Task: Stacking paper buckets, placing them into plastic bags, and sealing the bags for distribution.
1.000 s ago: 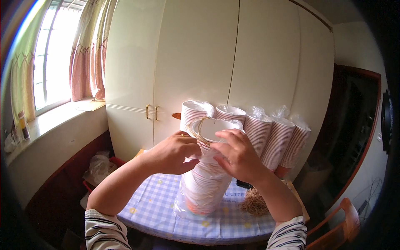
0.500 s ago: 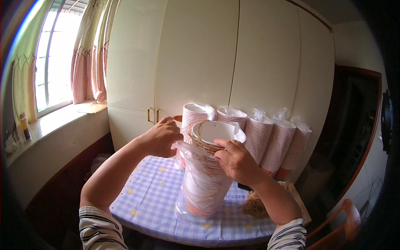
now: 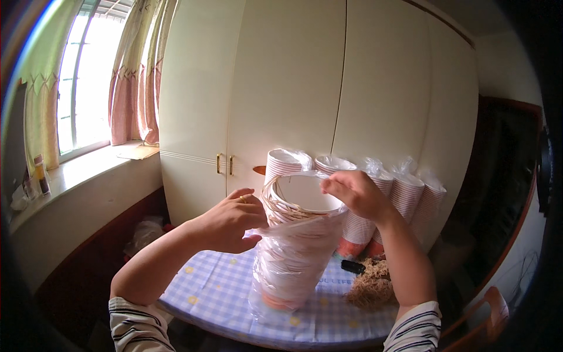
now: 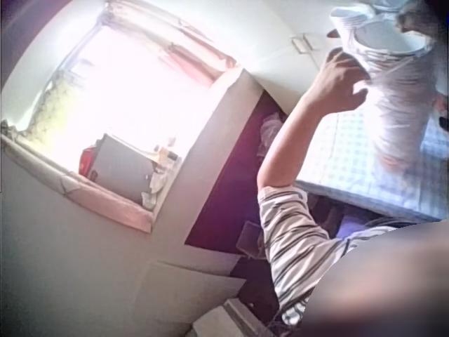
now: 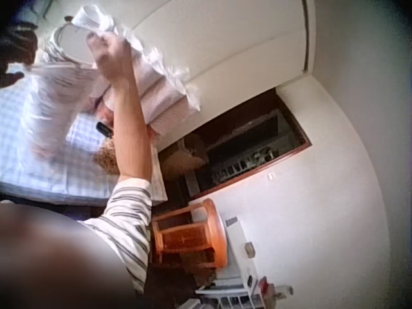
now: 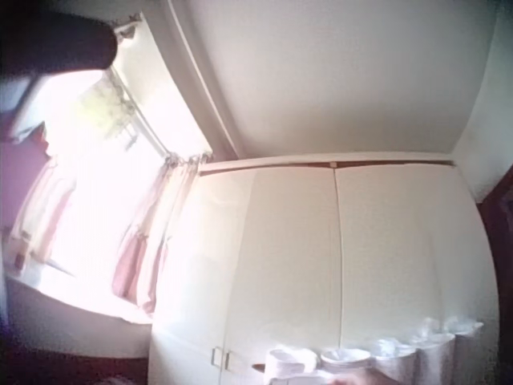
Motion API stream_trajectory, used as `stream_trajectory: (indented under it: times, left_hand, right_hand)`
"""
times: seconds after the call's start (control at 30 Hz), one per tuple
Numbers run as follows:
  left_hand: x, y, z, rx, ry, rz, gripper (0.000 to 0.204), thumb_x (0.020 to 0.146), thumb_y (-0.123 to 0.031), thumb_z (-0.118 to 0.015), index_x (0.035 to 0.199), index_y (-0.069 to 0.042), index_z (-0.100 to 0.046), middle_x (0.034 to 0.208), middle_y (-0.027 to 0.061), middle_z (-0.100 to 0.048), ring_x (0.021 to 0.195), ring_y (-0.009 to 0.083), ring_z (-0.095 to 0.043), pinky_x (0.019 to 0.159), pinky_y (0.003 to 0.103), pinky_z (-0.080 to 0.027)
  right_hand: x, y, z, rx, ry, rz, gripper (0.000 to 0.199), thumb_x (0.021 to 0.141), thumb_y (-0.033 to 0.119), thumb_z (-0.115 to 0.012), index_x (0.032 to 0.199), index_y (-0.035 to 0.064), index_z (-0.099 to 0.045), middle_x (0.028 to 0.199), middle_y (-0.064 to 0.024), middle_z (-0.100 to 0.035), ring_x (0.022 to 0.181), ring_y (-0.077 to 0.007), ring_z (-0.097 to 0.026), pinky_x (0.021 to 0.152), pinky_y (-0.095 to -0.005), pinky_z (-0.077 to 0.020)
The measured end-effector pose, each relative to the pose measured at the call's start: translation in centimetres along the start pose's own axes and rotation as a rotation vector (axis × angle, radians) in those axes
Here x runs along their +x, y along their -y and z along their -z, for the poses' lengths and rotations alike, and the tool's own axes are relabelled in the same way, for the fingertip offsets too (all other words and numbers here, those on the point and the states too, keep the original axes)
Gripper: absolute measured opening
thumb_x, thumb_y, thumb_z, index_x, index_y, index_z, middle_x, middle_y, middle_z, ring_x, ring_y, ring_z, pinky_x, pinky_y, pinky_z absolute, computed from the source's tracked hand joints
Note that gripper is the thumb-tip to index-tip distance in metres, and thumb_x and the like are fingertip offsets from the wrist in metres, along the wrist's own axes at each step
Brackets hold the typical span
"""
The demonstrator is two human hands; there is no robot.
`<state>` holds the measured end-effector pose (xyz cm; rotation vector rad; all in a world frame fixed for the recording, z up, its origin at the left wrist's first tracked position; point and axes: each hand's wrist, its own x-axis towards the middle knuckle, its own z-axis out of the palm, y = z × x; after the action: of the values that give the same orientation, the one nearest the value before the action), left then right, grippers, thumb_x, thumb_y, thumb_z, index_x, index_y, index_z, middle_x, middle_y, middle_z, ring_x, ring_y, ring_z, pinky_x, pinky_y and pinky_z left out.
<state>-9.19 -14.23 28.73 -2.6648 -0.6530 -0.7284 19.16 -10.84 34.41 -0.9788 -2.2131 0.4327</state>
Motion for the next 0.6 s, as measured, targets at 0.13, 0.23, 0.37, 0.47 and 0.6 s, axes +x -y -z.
stream_trajectory:
  times: [0.13,0.23,0.37,0.47,0.6]
  left_hand:
    - [-0.3,0.0,-0.4,-0.019,-0.041,0.002,0.013,0.075,-0.013,-0.067,0.086,-0.009,-0.064,0.088,0.0033,-0.062,0.102,0.0207,-0.057,0.106,0.05,-0.027]
    - [-0.7,0.7,-1.0,-0.008,-0.05,-0.036,0.017,0.076,-0.014,-0.064,0.092,-0.008,-0.063,0.092,0.0073,-0.062,0.102,0.0232,-0.057,0.105,0.049,-0.028]
    - [-1.1,1.1,-1.2,-0.045,-0.037,-0.003,0.017,0.077,-0.014,-0.063,0.093,-0.007,-0.063,0.092,0.008,-0.062,0.101,0.0235,-0.057,0.105,0.047,-0.03]
    - [-1.2,1.5,-1.3,-0.046,-0.071,-0.025,0.017,0.078,-0.015,-0.063,0.093,-0.007,-0.063,0.092,0.0087,-0.062,0.099,0.0236,-0.058,0.104,0.047,-0.031]
    - [-1.4,1.6,-1.5,-0.044,-0.099,-0.032,0.016,0.078,-0.014,-0.062,0.092,-0.007,-0.063,0.09,0.009,-0.062,0.096,0.0235,-0.059,0.103,0.047,-0.031]
  right_hand:
    - [5.1,1.7,-3.2,-0.19,0.324,-0.314,0.087,0.079,0.076,-0.037,0.089,-0.0046,-0.067,0.084,-0.0174,-0.063,0.082,-0.0252,-0.058,0.077,-0.0344,-0.0458]
    - [6.2,2.8,-5.1,-0.1,0.476,-0.382,0.073,0.08,0.069,-0.047,0.095,0.0,-0.067,0.081,-0.0062,-0.062,0.074,-0.0162,-0.056,0.069,-0.0296,-0.0444]
    - [6.9,1.5,-5.0,0.132,0.493,-0.356,0.034,0.082,0.041,-0.066,0.08,0.0079,-0.062,0.071,0.0027,-0.057,0.067,-0.0056,-0.052,0.06,-0.0209,-0.041]
    - [6.8,1.6,-4.3,0.343,0.385,-0.359,0.022,0.086,0.028,-0.064,0.076,0.0083,-0.06,0.067,0.001,-0.059,0.06,-0.007,-0.053,0.057,-0.0233,-0.0437]
    - [6.2,3.7,-4.0,0.373,0.283,-0.222,0.021,0.086,0.022,-0.064,0.082,0.0015,-0.061,0.076,-0.0044,-0.063,0.068,-0.0108,-0.059,0.069,-0.0246,-0.0491]
